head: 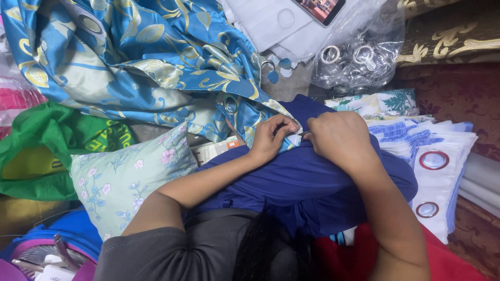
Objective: Cutting holes in fabric and installing plastic eyelet rings to prepare curtains.
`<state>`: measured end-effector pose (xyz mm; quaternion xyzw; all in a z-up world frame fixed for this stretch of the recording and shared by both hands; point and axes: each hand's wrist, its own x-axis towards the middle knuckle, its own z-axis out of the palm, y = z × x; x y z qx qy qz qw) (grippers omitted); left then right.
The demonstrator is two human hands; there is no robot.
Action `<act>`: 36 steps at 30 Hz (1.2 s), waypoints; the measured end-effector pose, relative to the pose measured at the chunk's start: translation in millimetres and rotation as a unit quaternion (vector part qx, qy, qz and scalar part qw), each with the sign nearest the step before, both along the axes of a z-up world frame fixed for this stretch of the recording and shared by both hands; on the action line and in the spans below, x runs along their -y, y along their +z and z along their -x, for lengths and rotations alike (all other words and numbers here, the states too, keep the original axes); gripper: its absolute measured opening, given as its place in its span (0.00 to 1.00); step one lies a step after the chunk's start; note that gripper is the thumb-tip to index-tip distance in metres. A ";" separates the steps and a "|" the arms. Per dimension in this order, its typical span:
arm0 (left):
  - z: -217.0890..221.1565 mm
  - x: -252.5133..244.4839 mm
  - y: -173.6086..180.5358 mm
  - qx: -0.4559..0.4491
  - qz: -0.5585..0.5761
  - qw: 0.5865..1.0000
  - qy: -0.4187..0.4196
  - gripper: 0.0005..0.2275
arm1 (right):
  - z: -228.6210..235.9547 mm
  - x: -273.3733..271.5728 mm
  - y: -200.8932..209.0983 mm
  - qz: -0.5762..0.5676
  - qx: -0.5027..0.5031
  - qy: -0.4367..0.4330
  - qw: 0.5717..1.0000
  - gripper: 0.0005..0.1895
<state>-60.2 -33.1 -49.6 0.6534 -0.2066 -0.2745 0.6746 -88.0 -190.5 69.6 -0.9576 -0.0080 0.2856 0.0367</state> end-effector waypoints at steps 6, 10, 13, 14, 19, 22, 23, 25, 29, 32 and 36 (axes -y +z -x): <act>-6.2 -4.7 7.8 -0.008 0.010 1.000 -0.027 0.13 | -6.2 1.6 14.3 -0.010 -0.016 -0.033 0.999 0.12; -18.1 -26.5 14.3 0.072 0.013 0.993 -0.091 0.10 | 3.5 11.0 44.5 -0.009 -0.003 -0.120 0.993 0.16; -42.8 -45.1 25.1 0.188 -0.109 0.949 -0.227 0.14 | 20.5 22.3 42.5 -0.016 0.086 -0.193 0.977 0.18; -52.4 -49.3 20.8 0.196 -0.240 0.921 -0.236 0.16 | 27.3 26.7 32.0 0.003 0.132 -0.209 0.969 0.20; -121.3 -66.4 35.0 0.155 -0.199 0.964 -0.083 0.16 | 29.7 14.1 15.5 -0.184 0.328 -0.257 0.890 0.20; -133.8 -63.2 43.6 -0.203 -0.012 0.976 0.079 0.12 | 24.3 -8.4 -5.5 -0.280 0.405 -0.272 0.827 0.13; -137.0 -63.4 33.2 -0.279 0.045 0.953 0.111 0.11 | 20.9 -19.1 -9.2 -0.322 0.415 -0.289 0.801 0.10; -133.4 -61.2 26.1 -0.350 0.099 0.921 0.139 0.10 | 13.4 -44.3 -10.4 -0.362 0.425 -0.308 0.770 0.08; -110.0 -53.6 35.0 -0.476 0.178 0.848 0.150 0.06 | -1.2 -94.0 -25.1 -0.460 0.395 -0.309 0.732 0.22; -120.2 -54.9 29.6 -0.534 0.181 0.808 0.169 0.02 | 4.3 -116.8 -59.0 -0.455 0.368 -0.317 0.746 0.29; -177.3 -72.6 -13.4 -0.527 0.194 0.812 0.159 0.15 | 20.5 -122.5 -89.2 -0.416 0.344 -0.273 0.796 0.24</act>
